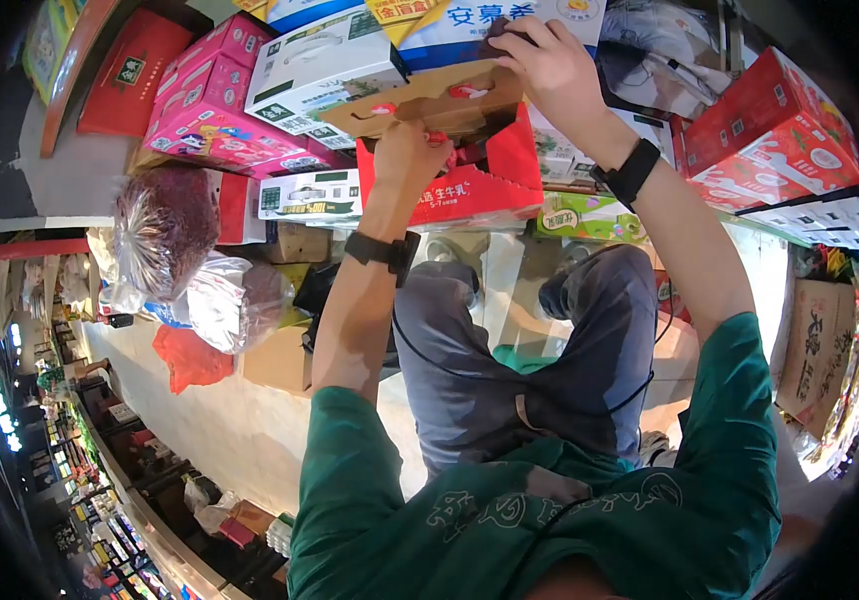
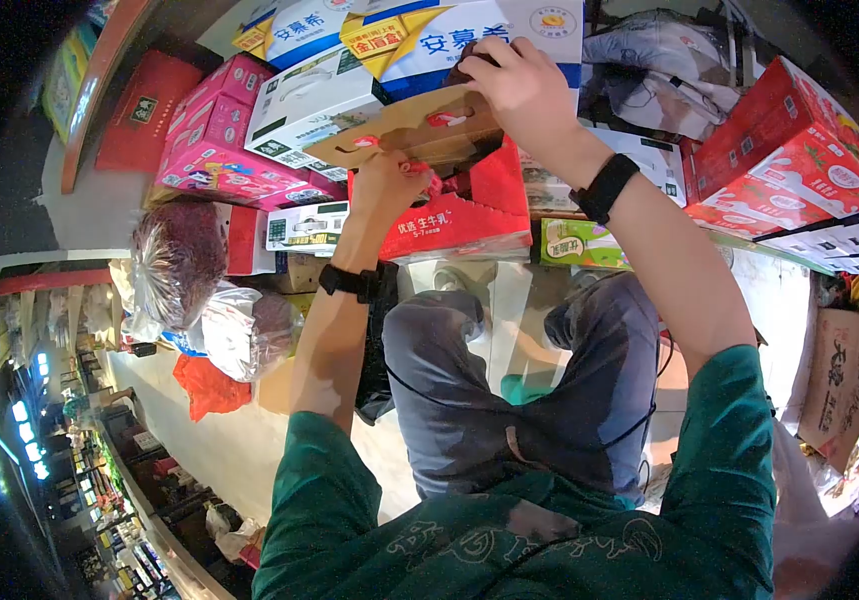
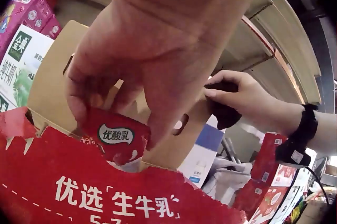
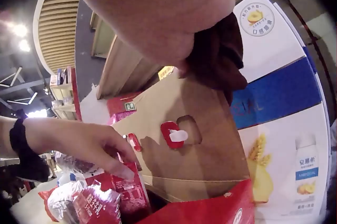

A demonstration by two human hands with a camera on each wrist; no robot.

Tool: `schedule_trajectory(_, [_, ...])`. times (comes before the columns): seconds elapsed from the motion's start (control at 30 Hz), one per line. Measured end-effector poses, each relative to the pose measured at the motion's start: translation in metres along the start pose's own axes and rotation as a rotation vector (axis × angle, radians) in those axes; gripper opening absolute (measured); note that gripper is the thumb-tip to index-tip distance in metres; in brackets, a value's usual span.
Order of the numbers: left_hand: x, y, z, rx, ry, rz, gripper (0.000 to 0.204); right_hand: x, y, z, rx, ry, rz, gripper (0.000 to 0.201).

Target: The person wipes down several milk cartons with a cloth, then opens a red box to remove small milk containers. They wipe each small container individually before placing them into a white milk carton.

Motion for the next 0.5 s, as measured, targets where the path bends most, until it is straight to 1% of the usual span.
schedule_trajectory(0.1, [0.008, 0.005, 0.011, 0.032, 0.095, 0.08, 0.034, 0.001, -0.001, 0.0, 0.005, 0.015, -0.005, 0.02])
schedule_trajectory(0.2, [0.002, -0.005, 0.016, -0.045, 0.393, 0.004, 0.037, 0.001, -0.002, 0.0, 0.0, 0.016, -0.005, 0.02])
schedule_trajectory(0.3, [0.013, -0.02, 0.029, 0.113, 0.394, 0.199, 0.041, 0.003, -0.002, 0.0, -0.008, 0.01, -0.01, 0.02])
schedule_trajectory(0.4, [0.016, -0.02, 0.032, 0.064, 0.244, 0.135, 0.048, 0.003, -0.002, 0.002, 0.002, 0.017, -0.017, 0.02])
schedule_trajectory(0.5, [0.065, 0.019, 0.047, 0.013, 0.497, 0.153, 0.05, 0.003, -0.003, 0.001, -0.002, 0.025, -0.02, 0.02])
Point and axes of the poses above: each hand's wrist, its own z-axis towards the middle knuckle, its own x-axis out of the palm, y = z × x, the point moved 7 cm from there along z, towards the middle knuckle, and after that the axes turned 3 degrees about z, right-handed, at the moved point
